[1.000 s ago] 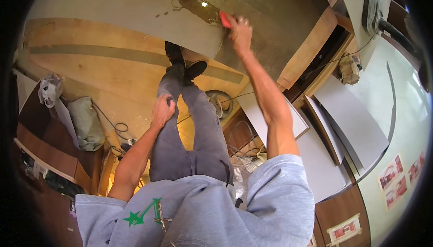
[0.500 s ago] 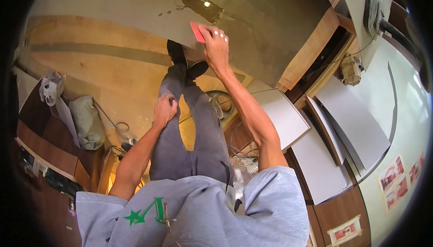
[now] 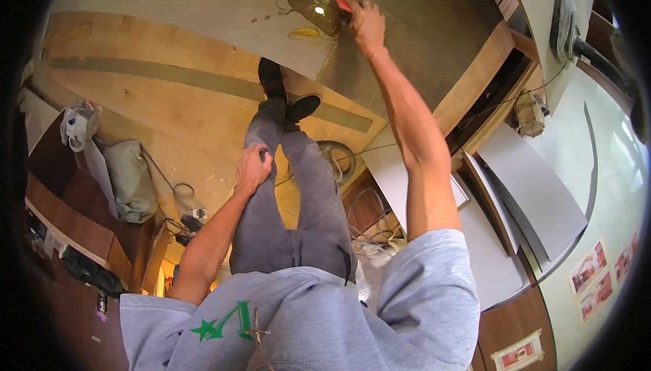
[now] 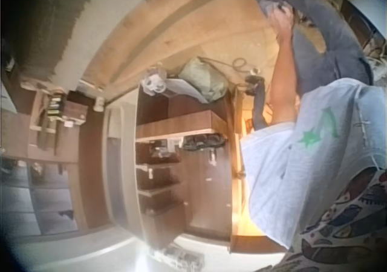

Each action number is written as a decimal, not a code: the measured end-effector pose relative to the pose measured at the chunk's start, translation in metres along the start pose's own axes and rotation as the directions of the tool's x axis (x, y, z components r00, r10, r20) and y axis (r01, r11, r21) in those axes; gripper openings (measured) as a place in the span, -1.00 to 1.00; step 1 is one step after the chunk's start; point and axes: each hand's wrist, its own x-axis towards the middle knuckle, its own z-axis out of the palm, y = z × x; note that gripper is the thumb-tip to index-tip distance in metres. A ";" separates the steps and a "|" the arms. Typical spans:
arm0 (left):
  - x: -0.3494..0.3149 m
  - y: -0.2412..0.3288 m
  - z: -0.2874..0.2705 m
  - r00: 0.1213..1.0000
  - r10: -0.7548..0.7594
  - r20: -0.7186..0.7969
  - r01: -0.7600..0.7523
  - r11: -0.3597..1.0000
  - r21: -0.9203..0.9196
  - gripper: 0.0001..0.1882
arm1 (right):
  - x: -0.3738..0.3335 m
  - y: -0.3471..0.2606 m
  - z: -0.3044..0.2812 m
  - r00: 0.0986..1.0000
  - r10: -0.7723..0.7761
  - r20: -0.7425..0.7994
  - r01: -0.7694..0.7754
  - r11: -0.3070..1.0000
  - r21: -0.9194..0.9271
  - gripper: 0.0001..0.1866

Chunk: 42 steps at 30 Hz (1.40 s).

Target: The person applies adhesive from a can onto a curved wooden panel and spreads it evenly using a small red spreader.

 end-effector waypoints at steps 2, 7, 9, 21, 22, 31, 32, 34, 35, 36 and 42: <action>-0.005 -0.005 -0.003 1.000 -0.029 0.007 0.028 0.999 0.014 -0.65 | -0.033 -0.028 0.014 1.000 0.020 0.009 -0.019 0.998 -0.053 -0.39; 0.000 0.003 -0.002 1.000 0.001 -0.004 -0.001 1.000 0.015 -0.65 | -0.127 -0.067 0.031 0.999 0.041 0.006 -0.041 0.999 -0.006 -0.45; -0.001 -0.002 -0.001 0.999 0.023 -0.026 -0.022 1.000 0.017 -0.66 | -0.159 -0.094 0.031 0.997 0.011 0.073 -0.018 0.995 0.102 -0.41; -0.012 0.005 0.005 0.998 0.045 -0.040 -0.046 0.999 -0.004 -0.66 | -0.033 -0.126 0.018 0.974 -0.132 -0.183 0.158 0.978 0.136 -0.45; -0.015 0.002 -0.002 0.995 0.057 -0.081 -0.059 0.998 -0.023 -0.66 | -0.027 -0.131 0.022 0.971 -0.202 -0.124 0.215 0.971 0.105 -0.46; -0.024 -0.035 -0.120 0.971 0.109 -0.211 -0.128 0.988 -0.080 -0.66 | 0.039 -0.029 -0.015 0.995 0.080 -0.058 -0.079 0.997 0.014 -0.54; -0.022 -0.049 -0.127 0.976 0.099 -0.192 -0.109 0.993 -0.040 -0.66 | 0.036 -0.026 -0.009 0.995 0.071 -0.067 -0.071 0.997 0.000 -0.54; -0.013 -0.091 -0.135 0.975 0.132 -0.179 -0.123 0.991 0.061 -0.67 | 0.031 -0.025 -0.001 0.994 0.058 -0.095 -0.061 0.997 -0.038 -0.54; -0.010 -0.106 -0.145 0.985 0.120 -0.124 -0.097 0.980 0.176 -0.68 | 0.019 -0.036 0.007 0.994 0.062 -0.093 -0.067 0.997 -0.046 -0.53; -0.005 -0.119 -0.154 0.992 0.106 -0.068 -0.082 0.954 0.288 -0.69 | 0.006 -0.051 0.017 0.994 0.069 -0.090 -0.075 0.995 -0.060 -0.51; 0.044 -0.147 -0.229 0.994 0.105 0.008 -0.102 0.943 0.318 -0.74 | -0.111 -0.143 0.045 0.984 0.159 -0.083 -0.157 0.987 0.030 -0.47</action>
